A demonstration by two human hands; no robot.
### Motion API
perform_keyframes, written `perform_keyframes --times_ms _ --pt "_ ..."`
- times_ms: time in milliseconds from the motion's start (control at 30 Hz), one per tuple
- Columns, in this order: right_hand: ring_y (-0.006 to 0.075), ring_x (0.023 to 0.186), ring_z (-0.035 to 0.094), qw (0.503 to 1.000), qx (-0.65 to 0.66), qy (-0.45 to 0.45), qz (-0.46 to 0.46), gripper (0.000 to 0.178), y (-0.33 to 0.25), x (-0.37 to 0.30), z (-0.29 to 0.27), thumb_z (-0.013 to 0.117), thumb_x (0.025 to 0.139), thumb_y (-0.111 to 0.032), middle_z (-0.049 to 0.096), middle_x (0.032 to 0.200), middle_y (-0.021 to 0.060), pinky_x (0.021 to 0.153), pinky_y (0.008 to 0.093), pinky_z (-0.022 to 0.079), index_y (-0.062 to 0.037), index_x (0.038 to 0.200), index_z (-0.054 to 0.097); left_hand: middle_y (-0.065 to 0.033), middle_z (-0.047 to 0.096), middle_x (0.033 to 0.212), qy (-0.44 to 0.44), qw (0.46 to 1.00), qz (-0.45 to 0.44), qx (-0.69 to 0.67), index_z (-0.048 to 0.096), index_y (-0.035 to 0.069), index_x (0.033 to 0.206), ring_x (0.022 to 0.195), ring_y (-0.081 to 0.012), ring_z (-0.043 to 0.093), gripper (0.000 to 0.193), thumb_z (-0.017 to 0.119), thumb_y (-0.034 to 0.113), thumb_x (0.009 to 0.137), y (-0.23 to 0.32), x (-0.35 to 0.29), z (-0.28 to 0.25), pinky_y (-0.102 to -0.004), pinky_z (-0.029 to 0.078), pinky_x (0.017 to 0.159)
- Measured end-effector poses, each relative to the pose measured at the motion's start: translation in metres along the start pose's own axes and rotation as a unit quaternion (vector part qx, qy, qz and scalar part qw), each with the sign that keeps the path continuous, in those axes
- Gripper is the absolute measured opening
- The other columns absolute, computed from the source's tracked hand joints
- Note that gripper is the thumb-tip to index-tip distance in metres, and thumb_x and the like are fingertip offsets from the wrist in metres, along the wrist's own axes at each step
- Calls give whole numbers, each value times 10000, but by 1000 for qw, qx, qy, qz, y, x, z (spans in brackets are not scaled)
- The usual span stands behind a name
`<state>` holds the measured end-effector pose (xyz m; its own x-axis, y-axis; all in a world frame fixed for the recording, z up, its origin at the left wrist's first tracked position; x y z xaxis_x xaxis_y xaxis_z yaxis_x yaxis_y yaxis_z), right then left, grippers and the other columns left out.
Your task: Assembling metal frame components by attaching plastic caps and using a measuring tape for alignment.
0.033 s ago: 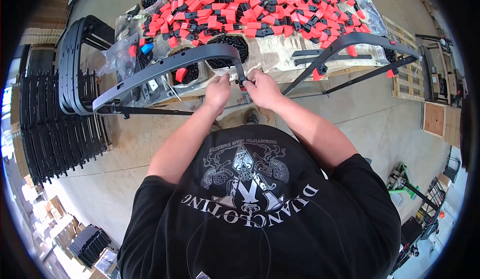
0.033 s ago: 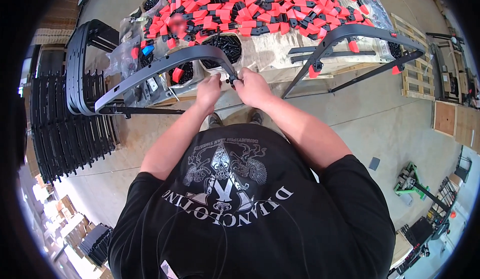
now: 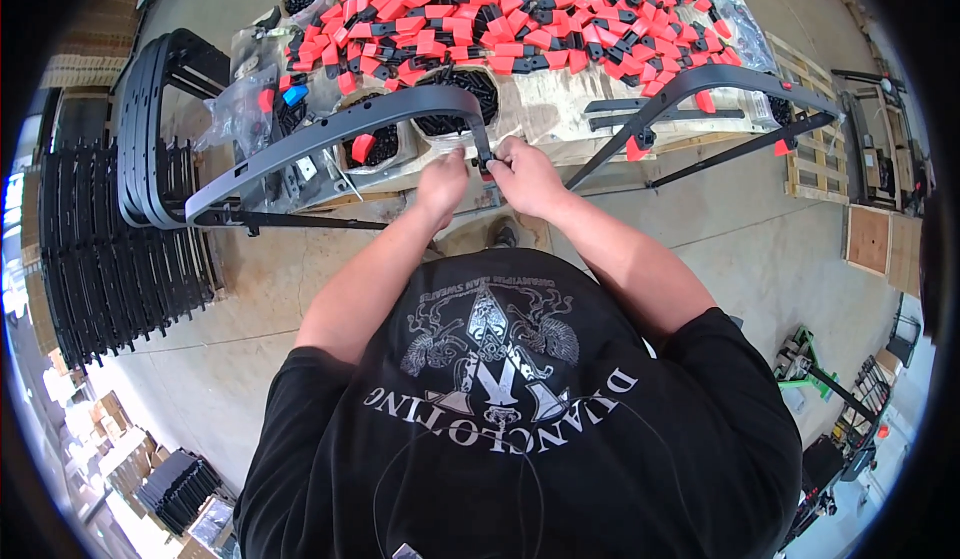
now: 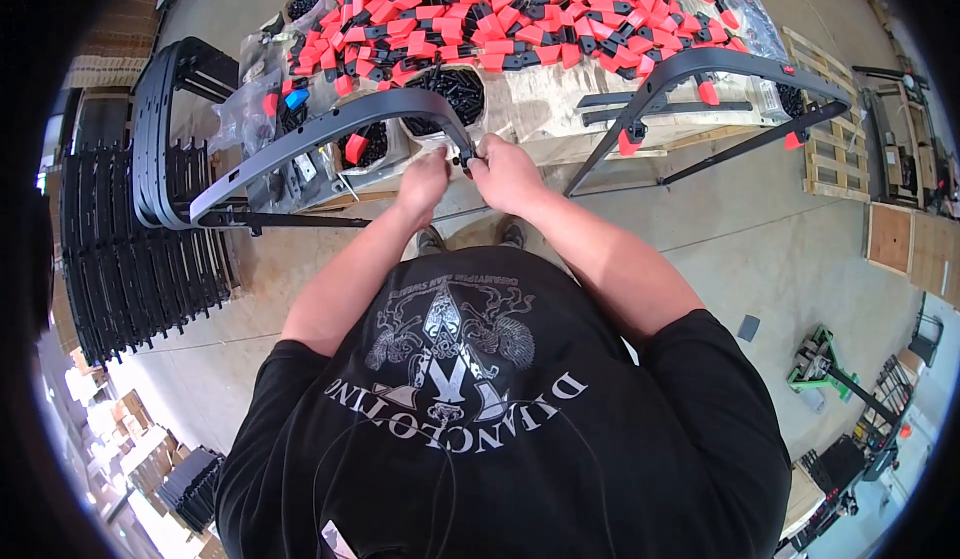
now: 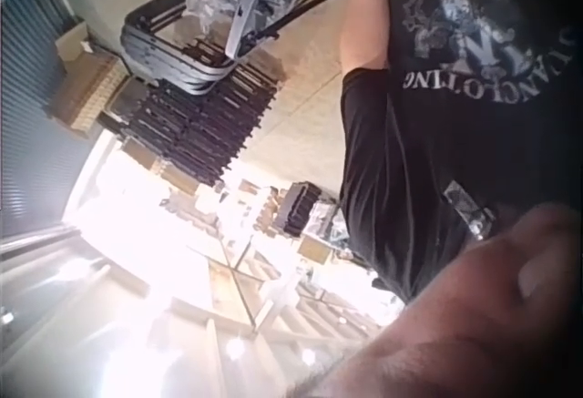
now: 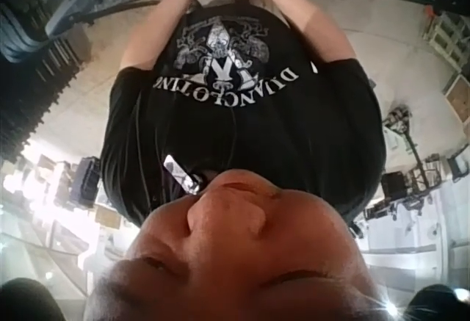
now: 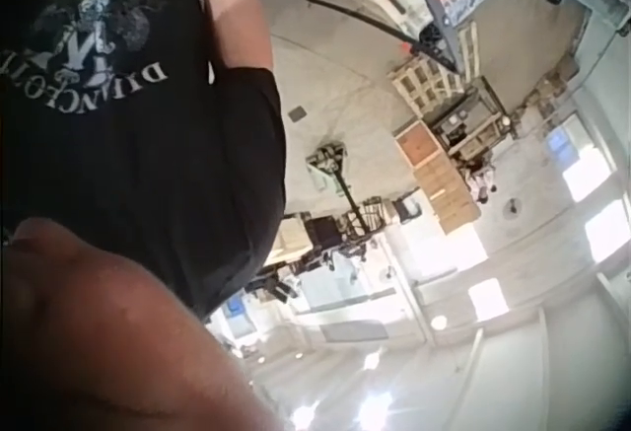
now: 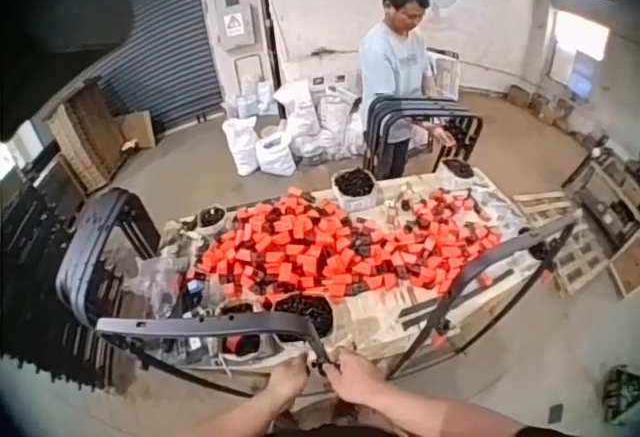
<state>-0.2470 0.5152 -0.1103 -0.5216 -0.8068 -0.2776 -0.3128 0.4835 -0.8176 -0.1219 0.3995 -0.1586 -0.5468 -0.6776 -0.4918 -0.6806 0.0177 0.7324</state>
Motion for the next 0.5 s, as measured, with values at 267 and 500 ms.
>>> perform_keyframes --times_ms 267,500 --pt "438 912 669 999 -36 6 -1 239 1 0 -3 659 917 -194 691 930 252 806 510 518 25 992 599 9 516 739 -28 936 63 -344 606 45 946 688 -140 484 344 474 332 1080 21 -18 9 -317 416 662" --pt "446 945 665 998 -62 -14 -10 242 -3 2 -2 639 921 -193 686 953 261 829 527 515 28 1009 592 -21 540 757 -4 988 18 -156 602 16 931 686 -114 459 347 457 288 1090 15 -12 18 -290 397 639"
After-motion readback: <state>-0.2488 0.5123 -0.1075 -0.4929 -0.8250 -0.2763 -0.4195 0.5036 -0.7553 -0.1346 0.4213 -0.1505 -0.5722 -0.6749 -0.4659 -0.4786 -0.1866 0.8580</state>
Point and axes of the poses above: each hand's wrist, its own x-axis towards the middle knuckle, its own z-axis out of the palm, y = z × x, the point moved 7 cm from there along x, towards the middle knuckle
